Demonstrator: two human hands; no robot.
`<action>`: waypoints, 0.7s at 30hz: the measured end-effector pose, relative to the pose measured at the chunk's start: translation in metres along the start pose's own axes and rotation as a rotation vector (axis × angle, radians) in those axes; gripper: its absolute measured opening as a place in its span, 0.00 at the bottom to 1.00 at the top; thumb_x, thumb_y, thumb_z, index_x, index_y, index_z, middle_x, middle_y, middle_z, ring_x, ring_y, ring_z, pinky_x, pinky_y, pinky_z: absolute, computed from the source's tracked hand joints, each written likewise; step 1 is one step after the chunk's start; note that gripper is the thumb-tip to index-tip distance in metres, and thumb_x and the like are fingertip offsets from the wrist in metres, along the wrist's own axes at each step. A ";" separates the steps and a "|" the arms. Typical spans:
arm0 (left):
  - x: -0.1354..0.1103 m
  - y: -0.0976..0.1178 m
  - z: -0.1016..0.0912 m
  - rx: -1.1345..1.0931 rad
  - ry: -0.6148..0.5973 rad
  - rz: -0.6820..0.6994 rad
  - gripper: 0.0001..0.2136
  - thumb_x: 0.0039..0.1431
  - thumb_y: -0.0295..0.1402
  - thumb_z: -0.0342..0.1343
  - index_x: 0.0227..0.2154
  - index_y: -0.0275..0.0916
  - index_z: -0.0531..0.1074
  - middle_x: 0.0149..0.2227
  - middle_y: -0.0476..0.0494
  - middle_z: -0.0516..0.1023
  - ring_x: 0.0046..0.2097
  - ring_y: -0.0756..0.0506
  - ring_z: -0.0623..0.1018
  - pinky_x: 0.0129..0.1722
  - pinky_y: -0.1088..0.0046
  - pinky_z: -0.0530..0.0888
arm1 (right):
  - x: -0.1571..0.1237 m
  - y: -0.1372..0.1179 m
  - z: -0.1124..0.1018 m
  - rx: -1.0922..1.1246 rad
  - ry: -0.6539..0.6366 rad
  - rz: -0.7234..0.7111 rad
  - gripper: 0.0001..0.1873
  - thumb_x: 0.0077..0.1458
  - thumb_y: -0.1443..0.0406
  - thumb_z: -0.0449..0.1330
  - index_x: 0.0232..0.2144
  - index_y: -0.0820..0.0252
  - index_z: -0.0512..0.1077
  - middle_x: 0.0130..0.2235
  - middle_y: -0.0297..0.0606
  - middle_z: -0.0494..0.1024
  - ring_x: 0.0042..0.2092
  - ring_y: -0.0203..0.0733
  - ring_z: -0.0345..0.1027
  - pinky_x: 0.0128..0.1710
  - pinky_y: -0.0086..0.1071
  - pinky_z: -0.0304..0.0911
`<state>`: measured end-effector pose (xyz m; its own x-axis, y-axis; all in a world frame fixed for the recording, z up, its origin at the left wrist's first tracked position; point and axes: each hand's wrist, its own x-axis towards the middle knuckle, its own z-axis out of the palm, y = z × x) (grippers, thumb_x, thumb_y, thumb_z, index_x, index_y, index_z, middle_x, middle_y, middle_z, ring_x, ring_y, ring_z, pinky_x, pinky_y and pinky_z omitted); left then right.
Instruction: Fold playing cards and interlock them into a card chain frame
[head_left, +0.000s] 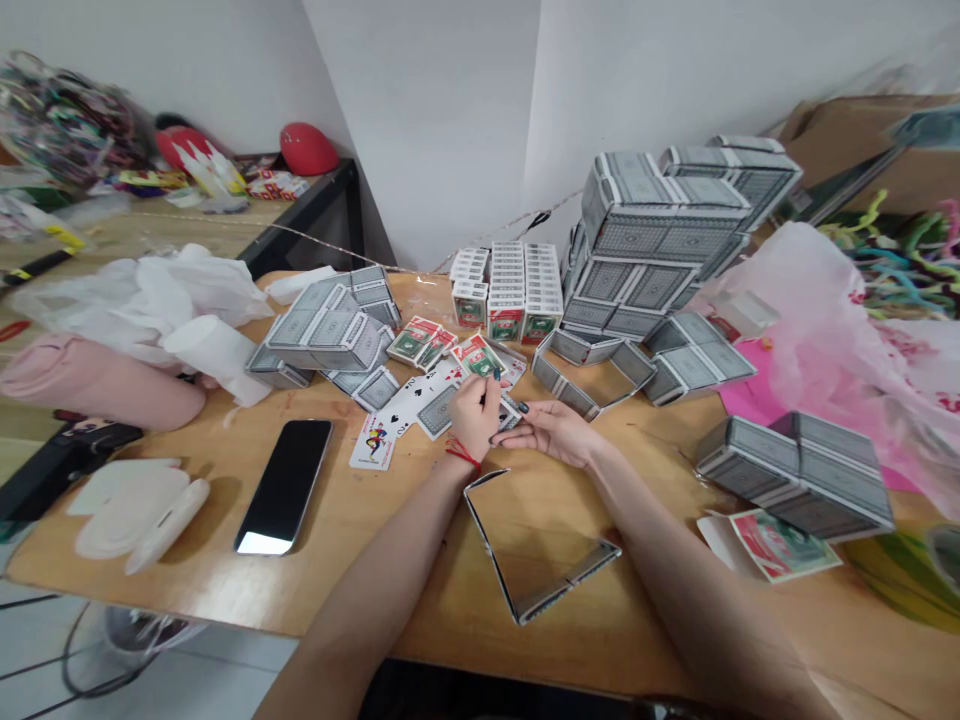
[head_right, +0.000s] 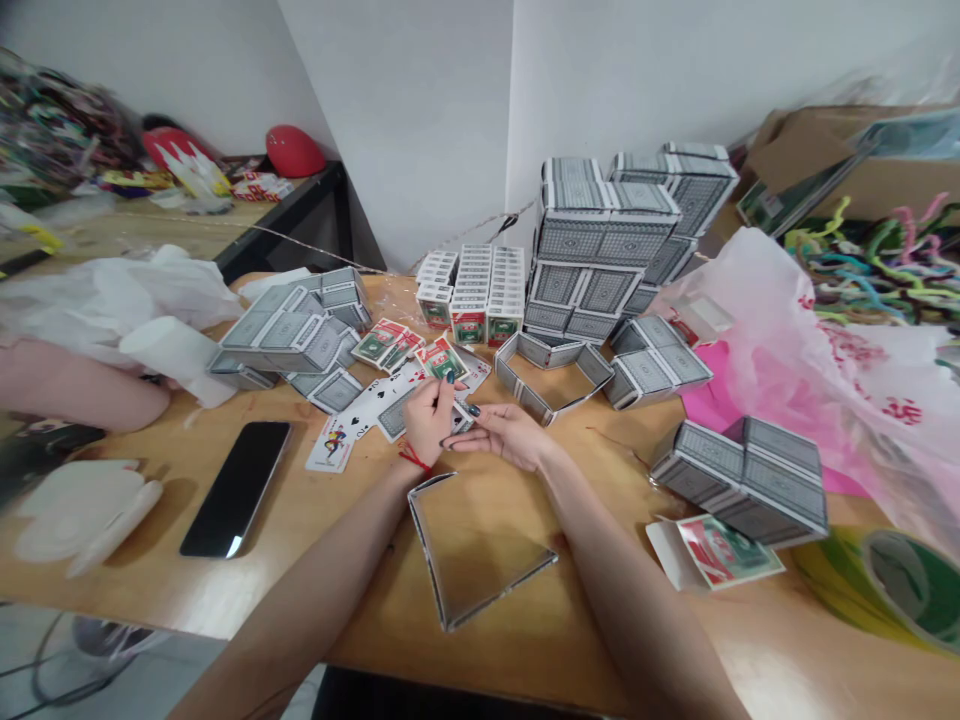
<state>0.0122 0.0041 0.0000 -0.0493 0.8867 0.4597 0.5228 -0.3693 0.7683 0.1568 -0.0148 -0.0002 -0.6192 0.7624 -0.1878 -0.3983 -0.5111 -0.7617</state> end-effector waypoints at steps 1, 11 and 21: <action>0.000 0.000 0.000 -0.001 -0.004 -0.007 0.16 0.60 0.36 0.42 0.25 0.38 0.73 0.26 0.46 0.73 0.31 0.51 0.71 0.34 0.74 0.65 | 0.000 0.000 0.000 -0.010 0.000 -0.001 0.13 0.51 0.61 0.58 0.34 0.69 0.70 0.34 0.48 0.77 0.41 0.46 0.72 0.43 0.39 0.67; 0.000 0.003 -0.003 -0.014 -0.061 -0.020 0.16 0.59 0.38 0.43 0.26 0.38 0.74 0.25 0.46 0.72 0.31 0.51 0.72 0.33 0.75 0.66 | 0.000 0.000 -0.002 -0.082 0.089 -0.033 0.14 0.47 0.61 0.61 0.33 0.69 0.72 0.33 0.48 0.78 0.36 0.43 0.74 0.38 0.34 0.69; 0.001 0.002 -0.001 -0.067 -0.068 -0.114 0.17 0.59 0.38 0.42 0.28 0.38 0.75 0.27 0.45 0.74 0.31 0.50 0.72 0.34 0.74 0.66 | 0.003 0.003 0.002 -0.213 0.222 -0.093 0.16 0.47 0.58 0.61 0.32 0.68 0.72 0.26 0.45 0.78 0.29 0.41 0.74 0.31 0.34 0.71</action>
<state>0.0118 0.0037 0.0023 -0.0457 0.9401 0.3380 0.4587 -0.2808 0.8431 0.1523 -0.0156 -0.0018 -0.4145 0.8819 -0.2247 -0.2805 -0.3587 -0.8903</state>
